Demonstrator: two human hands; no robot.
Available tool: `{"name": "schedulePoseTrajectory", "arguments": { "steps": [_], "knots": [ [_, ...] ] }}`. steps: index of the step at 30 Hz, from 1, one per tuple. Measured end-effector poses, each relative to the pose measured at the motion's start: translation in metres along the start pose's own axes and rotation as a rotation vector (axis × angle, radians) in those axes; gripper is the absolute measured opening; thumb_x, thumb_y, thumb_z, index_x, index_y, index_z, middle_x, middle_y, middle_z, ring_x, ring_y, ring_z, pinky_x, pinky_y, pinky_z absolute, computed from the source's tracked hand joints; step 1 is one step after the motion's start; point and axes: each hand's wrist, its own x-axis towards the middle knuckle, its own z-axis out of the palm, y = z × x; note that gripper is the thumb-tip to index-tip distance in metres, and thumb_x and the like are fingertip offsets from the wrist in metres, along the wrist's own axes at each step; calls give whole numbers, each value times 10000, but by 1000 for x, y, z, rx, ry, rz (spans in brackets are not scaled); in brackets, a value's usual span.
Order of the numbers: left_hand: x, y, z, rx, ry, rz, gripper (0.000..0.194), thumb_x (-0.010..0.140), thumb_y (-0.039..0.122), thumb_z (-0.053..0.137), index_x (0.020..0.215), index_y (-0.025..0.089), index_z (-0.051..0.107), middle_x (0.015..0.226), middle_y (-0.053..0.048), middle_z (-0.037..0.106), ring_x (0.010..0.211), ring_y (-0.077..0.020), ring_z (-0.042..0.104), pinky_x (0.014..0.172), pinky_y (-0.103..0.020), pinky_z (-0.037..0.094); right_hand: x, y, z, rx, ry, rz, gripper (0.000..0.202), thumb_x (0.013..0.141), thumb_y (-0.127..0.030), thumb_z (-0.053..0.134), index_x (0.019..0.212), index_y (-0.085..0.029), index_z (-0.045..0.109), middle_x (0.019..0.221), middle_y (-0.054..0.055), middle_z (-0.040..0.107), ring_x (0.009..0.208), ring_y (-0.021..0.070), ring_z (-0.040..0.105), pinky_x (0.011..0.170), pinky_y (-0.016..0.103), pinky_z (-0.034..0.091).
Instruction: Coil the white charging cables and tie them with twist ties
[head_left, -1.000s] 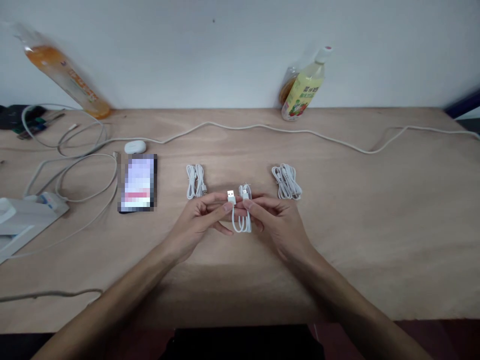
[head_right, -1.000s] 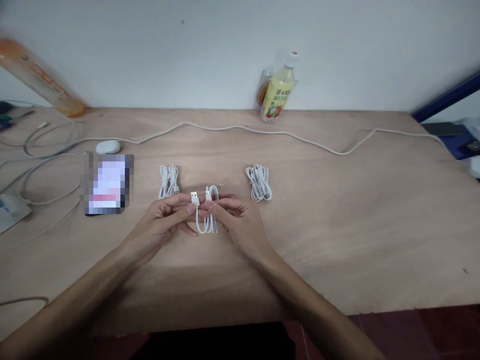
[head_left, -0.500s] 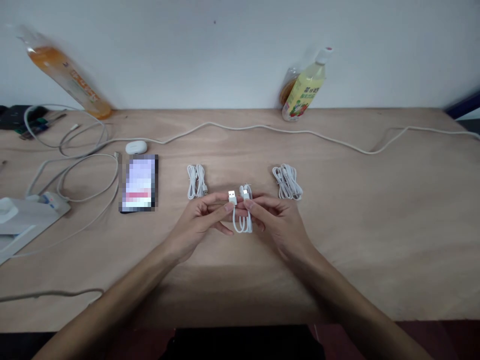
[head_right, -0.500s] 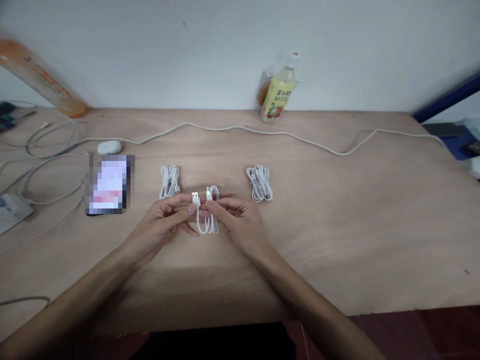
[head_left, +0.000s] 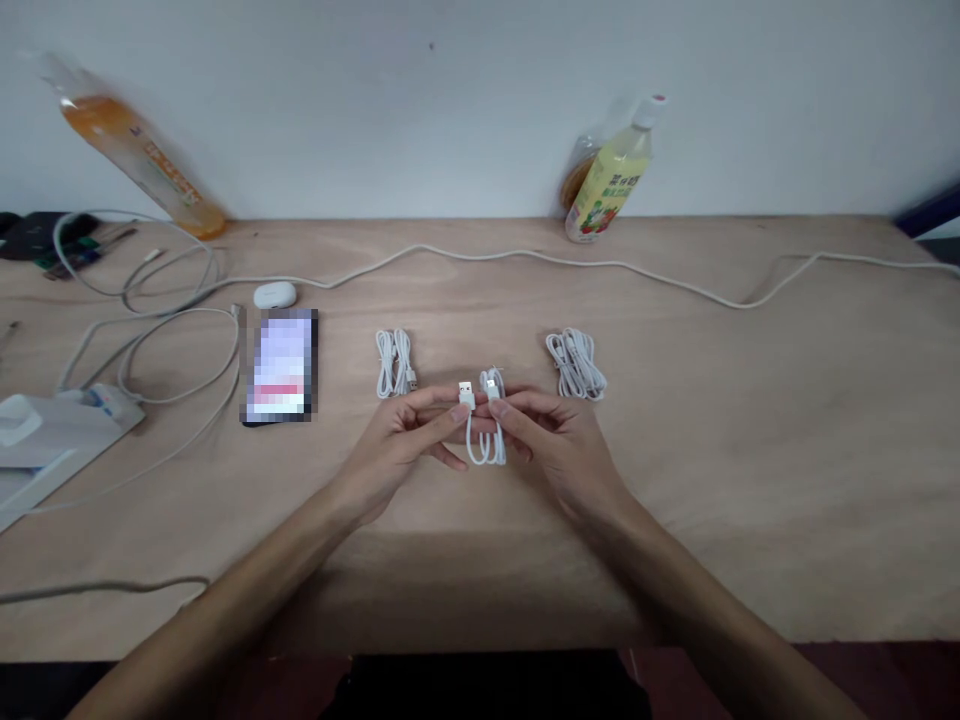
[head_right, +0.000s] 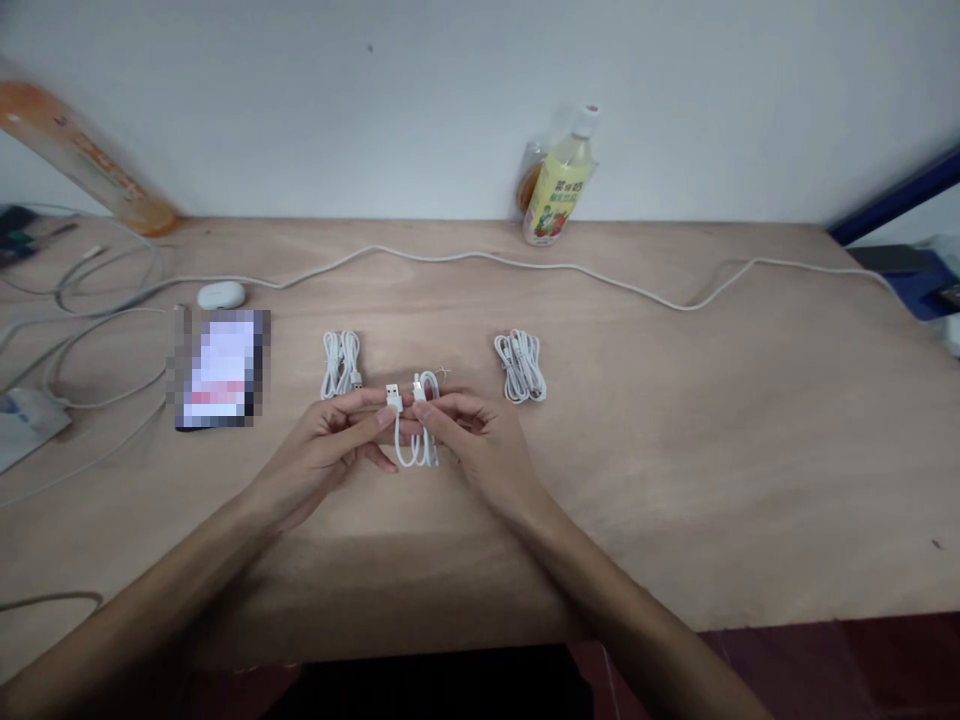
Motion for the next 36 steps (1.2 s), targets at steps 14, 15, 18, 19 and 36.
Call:
{"name": "schedulePoseTrajectory", "arguments": {
  "steps": [14,15,18,19,36],
  "knots": [
    [-2,4,3,33,38,-25,395,953,440,823,1260,192,817,1236,-136,849,1094,-276,824,700,-257,657,-1,-1,0,-3,-8,17,207,863,-497,833,839,-302,895,905,33,811,778,186,699,715,336,581],
    [-2,4,3,37,36,-27,395,954,441,819,1261,192,816,1238,-139,849,1105,-282,822,703,-262,658,-1,-1,0,-8,-7,18,210,861,-504,835,844,-304,896,905,32,812,784,190,703,721,341,584],
    [-1,4,3,39,31,-23,394,958,441,811,1266,195,813,1254,-140,844,1117,-289,820,701,-266,657,-1,-1,0,-32,-10,19,244,845,-543,846,843,-304,897,925,36,822,815,206,716,735,355,596],
    [-1,4,3,36,29,-18,392,960,440,810,1266,196,812,1259,-139,843,1109,-286,821,697,-265,656,0,-1,0,-33,-10,23,255,842,-555,849,843,-304,897,920,37,823,821,210,718,738,357,599],
    [-1,1,2,43,20,-17,381,971,454,795,1248,193,805,1221,-137,853,1091,-278,825,688,-265,650,1,5,-3,-29,-36,12,197,876,-501,842,898,-317,907,1007,53,836,945,230,757,887,399,599]
  ]
}}
